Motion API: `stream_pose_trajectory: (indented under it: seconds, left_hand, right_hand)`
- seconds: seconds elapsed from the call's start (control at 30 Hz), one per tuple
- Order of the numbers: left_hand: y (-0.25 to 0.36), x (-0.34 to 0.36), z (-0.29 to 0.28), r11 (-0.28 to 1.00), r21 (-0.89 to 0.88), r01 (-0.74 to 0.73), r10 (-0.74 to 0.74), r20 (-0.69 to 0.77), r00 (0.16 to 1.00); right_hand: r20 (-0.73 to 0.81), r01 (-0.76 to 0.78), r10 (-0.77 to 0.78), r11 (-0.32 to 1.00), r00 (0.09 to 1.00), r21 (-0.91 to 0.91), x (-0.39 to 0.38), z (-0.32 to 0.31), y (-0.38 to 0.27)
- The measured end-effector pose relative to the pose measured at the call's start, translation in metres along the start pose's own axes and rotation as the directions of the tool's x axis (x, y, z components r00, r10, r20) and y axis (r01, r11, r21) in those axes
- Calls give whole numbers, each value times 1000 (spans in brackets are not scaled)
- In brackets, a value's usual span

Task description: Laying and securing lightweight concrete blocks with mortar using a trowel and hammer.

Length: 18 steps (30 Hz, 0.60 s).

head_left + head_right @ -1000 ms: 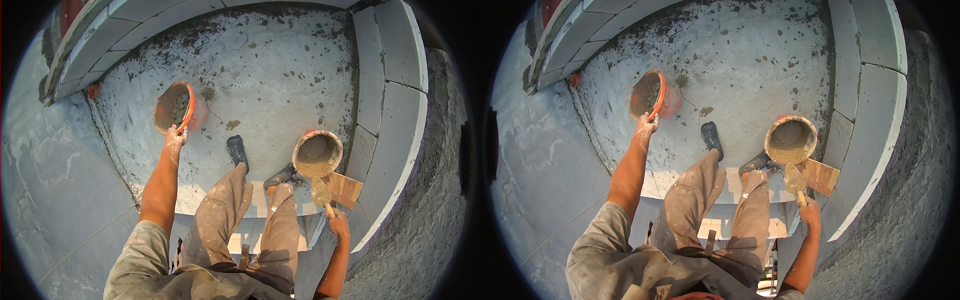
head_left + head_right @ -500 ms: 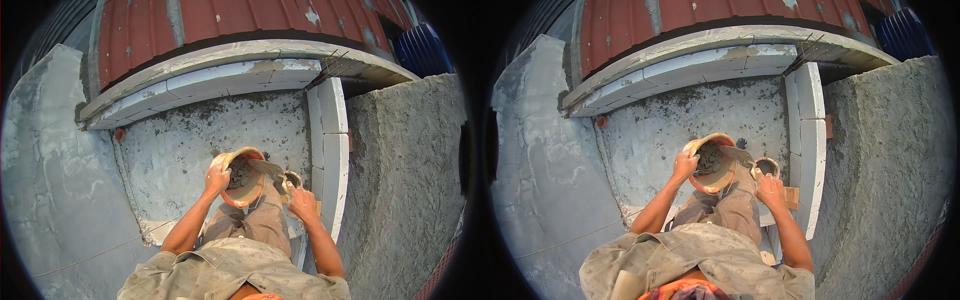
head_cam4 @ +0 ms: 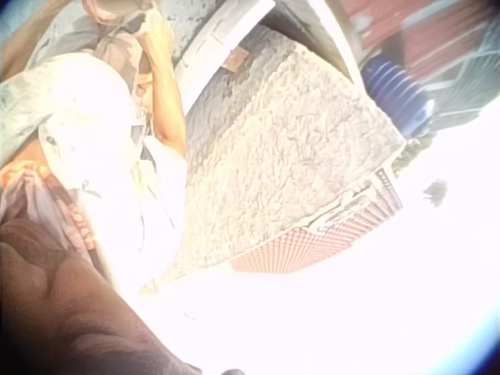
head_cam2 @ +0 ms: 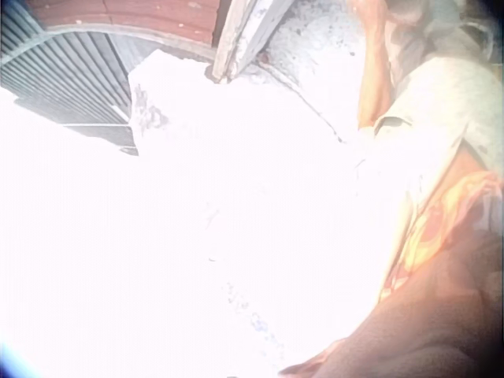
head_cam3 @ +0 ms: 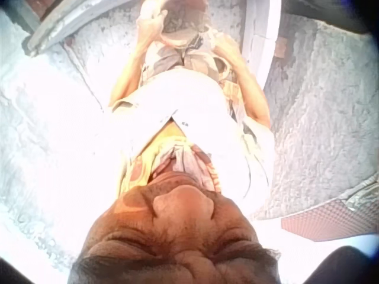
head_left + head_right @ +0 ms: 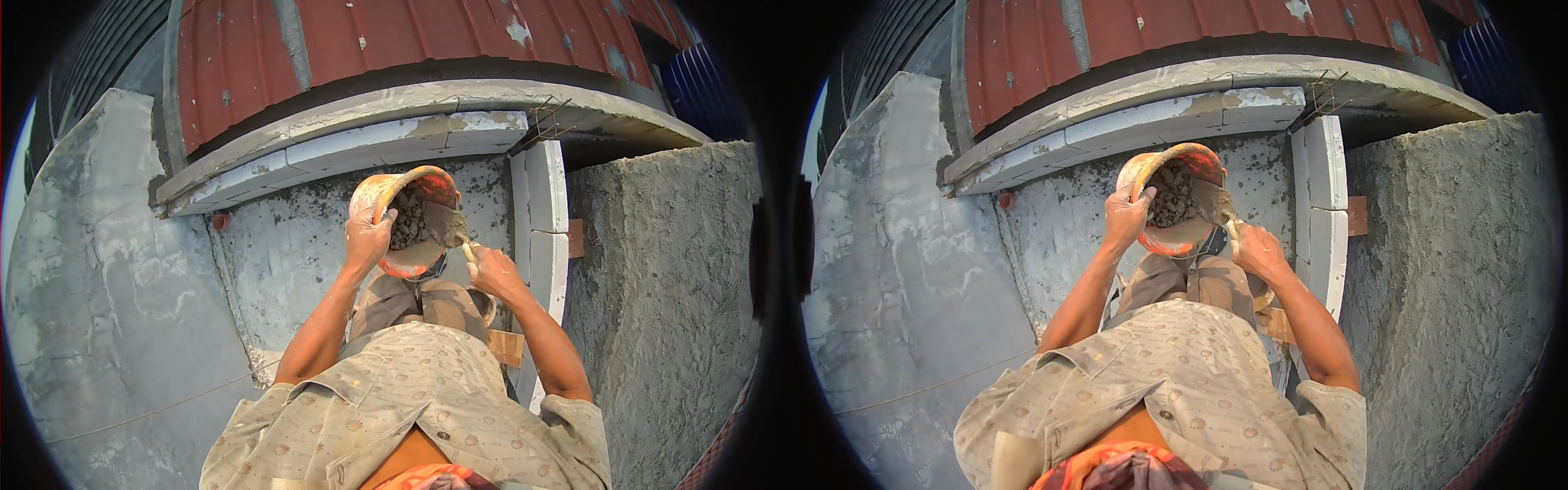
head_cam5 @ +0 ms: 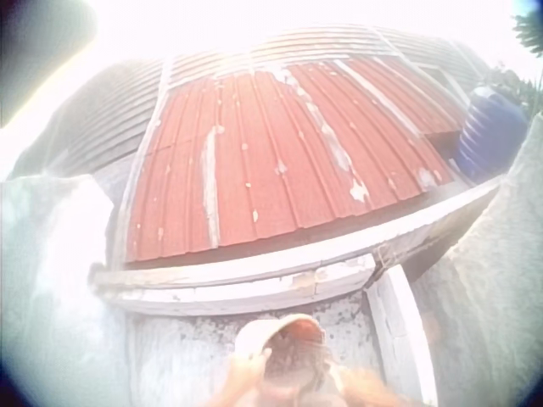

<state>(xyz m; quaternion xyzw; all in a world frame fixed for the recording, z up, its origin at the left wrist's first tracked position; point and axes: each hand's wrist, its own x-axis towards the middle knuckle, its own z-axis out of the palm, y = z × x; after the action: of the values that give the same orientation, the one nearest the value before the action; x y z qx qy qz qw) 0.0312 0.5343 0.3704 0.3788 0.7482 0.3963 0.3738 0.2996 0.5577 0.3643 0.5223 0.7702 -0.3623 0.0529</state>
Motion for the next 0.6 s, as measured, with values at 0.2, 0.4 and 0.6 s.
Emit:
stream_pose_trajectory:
  seconds: [0.2,0.4,0.6]
  left_hand:
    - [32,46,-1,999,9,-53,52,93,994]
    - [14,97,-2,996,83,-33,28,68,997]
    - [-23,120,28,938,-321,129,-165,-87,982]
  right_hand:
    - [353,-19,-140,910,925,413,43,3,-7]
    - [171,171,-272,877,947,449,83,-11,-6]
    - [299,50,-168,929,939,367,123,-73,24]
